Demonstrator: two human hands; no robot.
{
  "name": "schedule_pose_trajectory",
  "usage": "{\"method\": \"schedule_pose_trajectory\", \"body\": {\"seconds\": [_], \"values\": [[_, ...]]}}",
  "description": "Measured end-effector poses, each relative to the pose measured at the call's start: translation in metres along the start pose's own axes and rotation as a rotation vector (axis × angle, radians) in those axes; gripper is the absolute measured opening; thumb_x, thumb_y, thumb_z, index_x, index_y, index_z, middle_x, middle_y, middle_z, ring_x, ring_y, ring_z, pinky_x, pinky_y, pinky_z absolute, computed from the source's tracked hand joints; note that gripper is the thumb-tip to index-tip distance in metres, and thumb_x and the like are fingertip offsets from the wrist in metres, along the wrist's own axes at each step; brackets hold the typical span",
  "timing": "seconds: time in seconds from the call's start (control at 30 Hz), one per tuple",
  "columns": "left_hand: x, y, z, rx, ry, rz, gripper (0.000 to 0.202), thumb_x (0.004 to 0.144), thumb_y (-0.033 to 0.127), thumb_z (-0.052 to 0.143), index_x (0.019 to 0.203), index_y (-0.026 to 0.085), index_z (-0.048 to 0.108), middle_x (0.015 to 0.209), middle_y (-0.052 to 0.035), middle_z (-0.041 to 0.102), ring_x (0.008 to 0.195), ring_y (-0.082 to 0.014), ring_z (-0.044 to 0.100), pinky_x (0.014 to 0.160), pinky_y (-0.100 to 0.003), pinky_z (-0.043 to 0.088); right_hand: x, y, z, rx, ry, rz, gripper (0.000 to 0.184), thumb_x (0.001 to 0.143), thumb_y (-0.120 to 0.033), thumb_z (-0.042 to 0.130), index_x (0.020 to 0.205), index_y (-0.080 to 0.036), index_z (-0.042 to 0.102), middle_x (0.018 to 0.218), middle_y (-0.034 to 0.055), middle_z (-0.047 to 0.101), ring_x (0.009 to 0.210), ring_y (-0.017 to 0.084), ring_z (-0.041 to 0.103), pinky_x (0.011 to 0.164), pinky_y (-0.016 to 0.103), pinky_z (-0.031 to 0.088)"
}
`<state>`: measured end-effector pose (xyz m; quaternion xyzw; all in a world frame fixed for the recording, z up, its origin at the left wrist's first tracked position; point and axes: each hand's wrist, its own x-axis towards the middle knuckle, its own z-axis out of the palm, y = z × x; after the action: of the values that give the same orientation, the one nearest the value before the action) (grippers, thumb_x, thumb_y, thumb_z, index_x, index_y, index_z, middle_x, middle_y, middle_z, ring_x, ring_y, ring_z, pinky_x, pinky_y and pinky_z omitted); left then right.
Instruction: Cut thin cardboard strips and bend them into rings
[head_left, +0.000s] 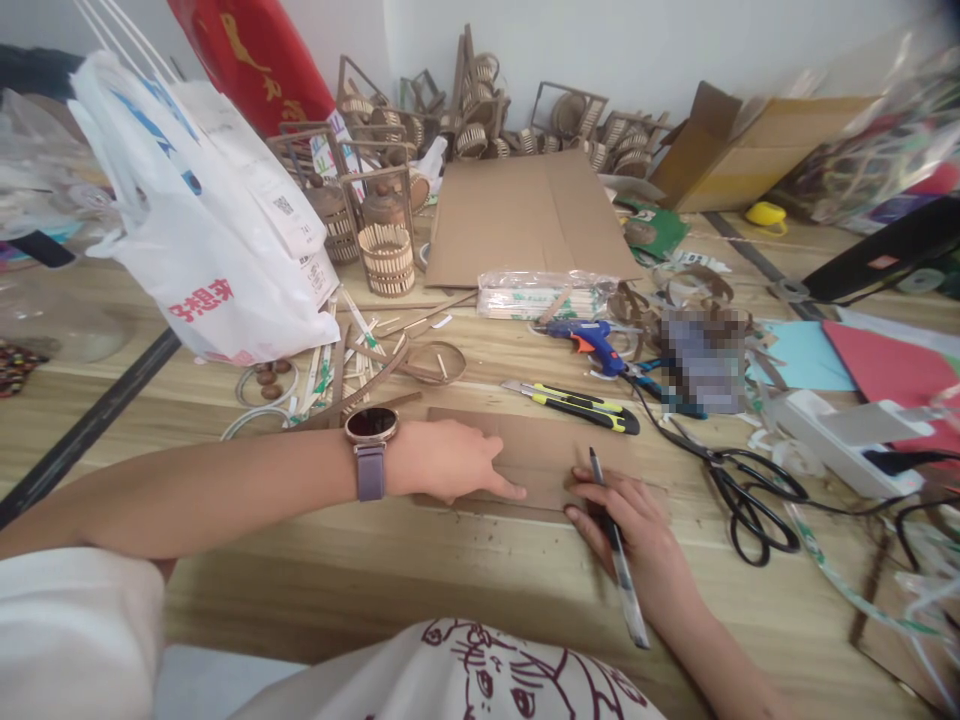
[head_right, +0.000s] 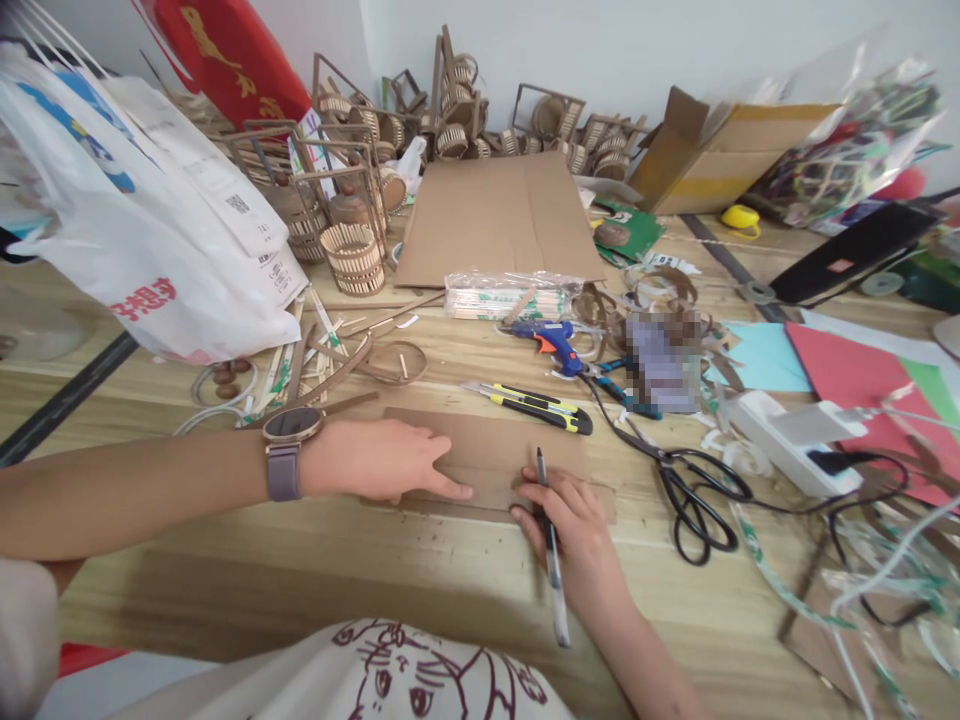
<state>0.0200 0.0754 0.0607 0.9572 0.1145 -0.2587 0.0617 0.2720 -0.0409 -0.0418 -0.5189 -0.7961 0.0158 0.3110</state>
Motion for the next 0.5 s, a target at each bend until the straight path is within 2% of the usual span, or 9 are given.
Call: {"method": "schedule_pose_trajectory", "body": {"seconds": [0.1, 0.17, 0.23, 0.3, 0.33, 0.43, 0.5], "values": [[0.000, -0.002, -0.002, 0.008, -0.004, 0.001, 0.071, 0.096, 0.010, 0.050, 0.150, 0.052, 0.034, 0.106, -0.0073, 0.058, 0.076, -0.0209, 0.059, 0.052, -0.027, 0.031, -0.004, 0.002, 0.000, 0.027, -0.015, 0.052, 0.011, 0.092, -0.029, 0.063, 0.103, -0.027, 0.067, 0.109, 0.0072, 0.075, 0.102, 0.026, 0.068, 0.087, 0.042, 0.053], [0.001, -0.004, -0.003, 0.014, -0.010, 0.005, 0.072, 0.097, 0.006, 0.042, 0.150, 0.054, 0.035, 0.105, -0.0064, 0.058, 0.073, -0.0195, 0.058, 0.051, -0.027, 0.030, -0.006, 0.002, -0.004, 0.040, -0.024, 0.160, 0.018, 0.096, -0.032, 0.058, 0.111, -0.027, 0.066, 0.110, 0.0074, 0.076, 0.102, 0.026, 0.069, 0.088, 0.042, 0.054], [0.002, -0.006, -0.003, 0.013, -0.018, 0.017, 0.073, 0.096, 0.004, 0.042, 0.149, 0.054, 0.036, 0.104, -0.0059, 0.057, 0.070, -0.0186, 0.056, 0.049, -0.027, 0.028, -0.008, -0.003, -0.011, 0.048, -0.007, 0.296, 0.026, 0.099, -0.034, 0.051, 0.121, -0.027, 0.063, 0.108, 0.0072, 0.077, 0.100, 0.025, 0.071, 0.084, 0.038, 0.056], [0.004, -0.008, -0.002, 0.000, -0.010, 0.032, 0.074, 0.094, 0.004, 0.046, 0.148, 0.053, 0.039, 0.103, -0.0051, 0.058, 0.066, -0.0174, 0.054, 0.048, -0.027, 0.027, -0.004, -0.015, -0.019, 0.096, 0.021, 0.365, 0.031, 0.100, -0.033, 0.047, 0.128, -0.027, 0.059, 0.102, 0.0051, 0.078, 0.095, 0.023, 0.073, 0.077, 0.033, 0.057], [0.004, -0.009, -0.002, -0.012, -0.001, 0.036, 0.074, 0.093, 0.004, 0.048, 0.147, 0.053, 0.040, 0.102, -0.0048, 0.058, 0.064, -0.0169, 0.053, 0.048, -0.027, 0.027, -0.001, -0.023, -0.022, 0.144, 0.046, 0.349, 0.031, 0.101, -0.032, 0.047, 0.128, -0.027, 0.059, 0.096, 0.0034, 0.078, 0.090, 0.021, 0.073, 0.073, 0.030, 0.057], [0.005, -0.010, -0.003, -0.047, 0.011, 0.038, 0.072, 0.092, 0.007, 0.053, 0.145, 0.054, 0.043, 0.100, -0.0046, 0.060, 0.061, -0.0160, 0.053, 0.048, -0.027, 0.026, 0.016, -0.052, -0.024, 0.402, -0.098, 0.157, 0.029, 0.098, -0.024, 0.052, 0.123, -0.028, 0.065, 0.081, 0.0003, 0.074, 0.074, 0.015, 0.071, 0.063, 0.023, 0.055], [0.005, -0.010, -0.006, -0.044, 0.016, 0.036, 0.068, 0.094, 0.010, 0.054, 0.146, 0.053, 0.043, 0.102, -0.0053, 0.061, 0.064, -0.0163, 0.056, 0.049, -0.026, 0.026, 0.028, -0.071, -0.016, 0.539, -0.169, 0.053, 0.027, 0.095, -0.019, 0.053, 0.116, -0.025, 0.069, 0.086, 0.0038, 0.074, 0.075, 0.015, 0.070, 0.064, 0.024, 0.056]]}}
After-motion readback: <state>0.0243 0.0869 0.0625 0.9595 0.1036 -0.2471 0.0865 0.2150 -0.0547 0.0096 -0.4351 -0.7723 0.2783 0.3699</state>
